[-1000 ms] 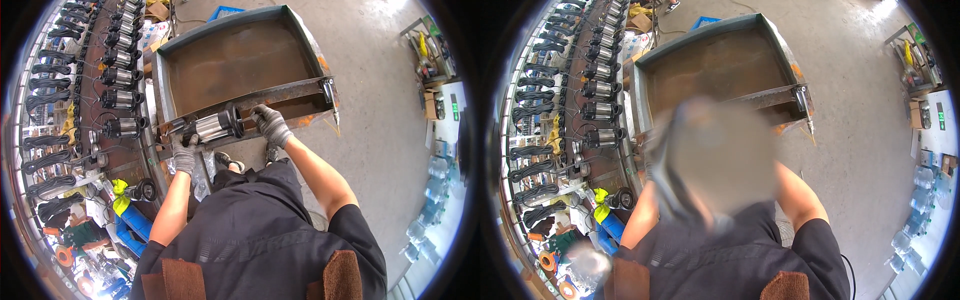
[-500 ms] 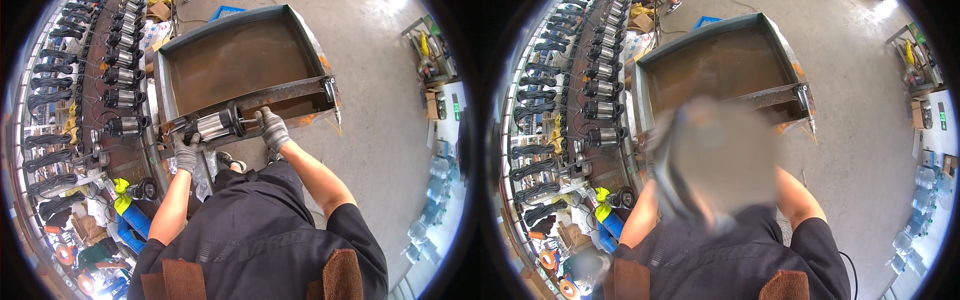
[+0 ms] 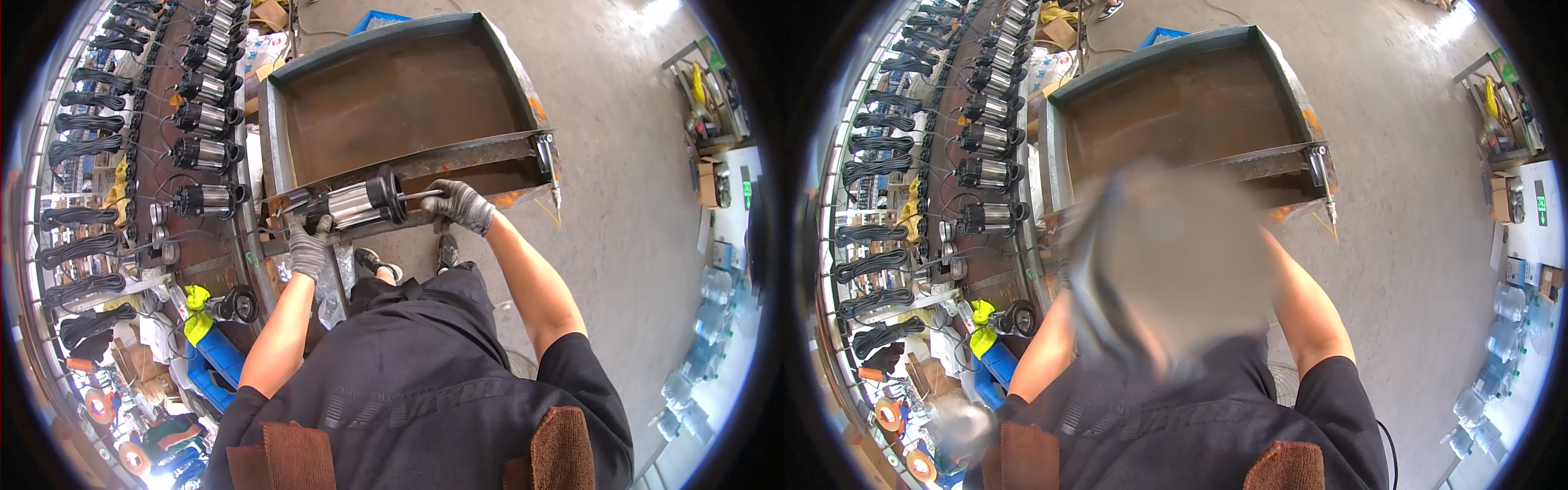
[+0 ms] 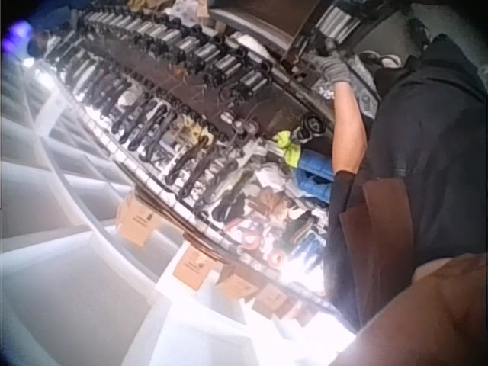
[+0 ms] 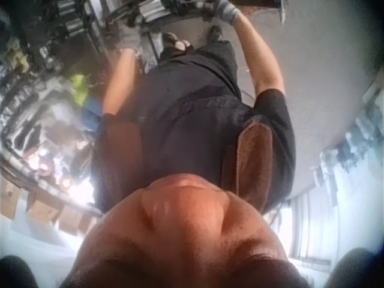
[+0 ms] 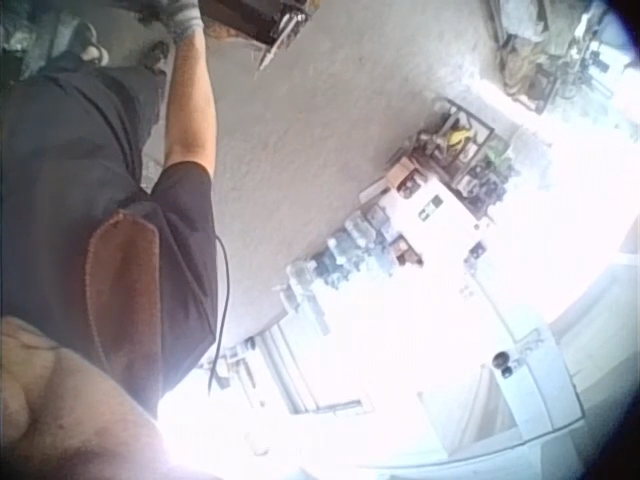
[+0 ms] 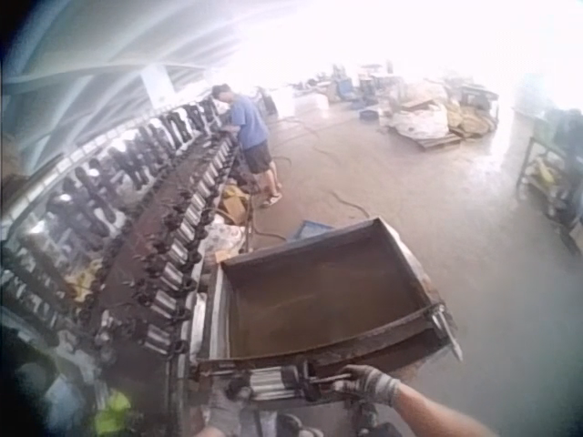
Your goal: Testing a submersible pump for leaks by submerging it in a water tank and checking for air bubbles.
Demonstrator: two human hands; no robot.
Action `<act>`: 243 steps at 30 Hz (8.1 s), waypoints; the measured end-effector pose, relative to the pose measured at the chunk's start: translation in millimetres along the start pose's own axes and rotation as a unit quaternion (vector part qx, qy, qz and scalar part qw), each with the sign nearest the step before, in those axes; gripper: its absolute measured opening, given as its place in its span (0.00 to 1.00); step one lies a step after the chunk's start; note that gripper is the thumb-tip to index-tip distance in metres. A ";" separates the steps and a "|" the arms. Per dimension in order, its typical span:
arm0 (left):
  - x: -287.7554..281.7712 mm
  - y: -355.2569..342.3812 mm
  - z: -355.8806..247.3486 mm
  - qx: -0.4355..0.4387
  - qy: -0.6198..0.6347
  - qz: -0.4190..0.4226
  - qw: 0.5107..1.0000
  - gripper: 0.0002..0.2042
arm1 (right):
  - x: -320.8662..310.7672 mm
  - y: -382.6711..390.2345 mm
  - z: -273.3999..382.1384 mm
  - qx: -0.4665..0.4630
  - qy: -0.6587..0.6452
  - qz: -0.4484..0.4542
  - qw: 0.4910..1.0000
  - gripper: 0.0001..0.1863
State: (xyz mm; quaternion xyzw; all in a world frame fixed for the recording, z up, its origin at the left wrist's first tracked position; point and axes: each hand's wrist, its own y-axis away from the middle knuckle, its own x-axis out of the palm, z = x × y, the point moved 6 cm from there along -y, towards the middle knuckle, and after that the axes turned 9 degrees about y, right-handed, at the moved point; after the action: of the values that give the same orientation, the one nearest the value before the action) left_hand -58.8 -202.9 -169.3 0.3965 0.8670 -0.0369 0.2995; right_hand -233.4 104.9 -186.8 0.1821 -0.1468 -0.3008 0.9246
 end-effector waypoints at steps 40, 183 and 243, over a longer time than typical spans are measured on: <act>2.4 2.6 8.5 0.034 -0.033 -0.039 0.998 0.34 | -9.1 -39.5 -27.6 0.043 0.385 -0.213 0.897 0.28; 5.3 -25.2 59.3 -0.070 0.179 -0.018 0.981 0.26 | -198.1 65.0 2.7 0.140 0.399 -0.442 0.791 0.12; -73.3 -88.5 78.6 0.175 0.186 0.202 0.945 0.08 | 147.8 -53.3 142.0 -0.189 0.667 -0.313 0.649 0.09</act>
State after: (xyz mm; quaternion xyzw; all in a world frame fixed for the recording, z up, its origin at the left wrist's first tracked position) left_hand -46.0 -335.8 -208.7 0.6094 0.7888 -0.0524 0.0595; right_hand -199.6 -60.6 -59.1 0.1905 0.6351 -0.3910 0.6384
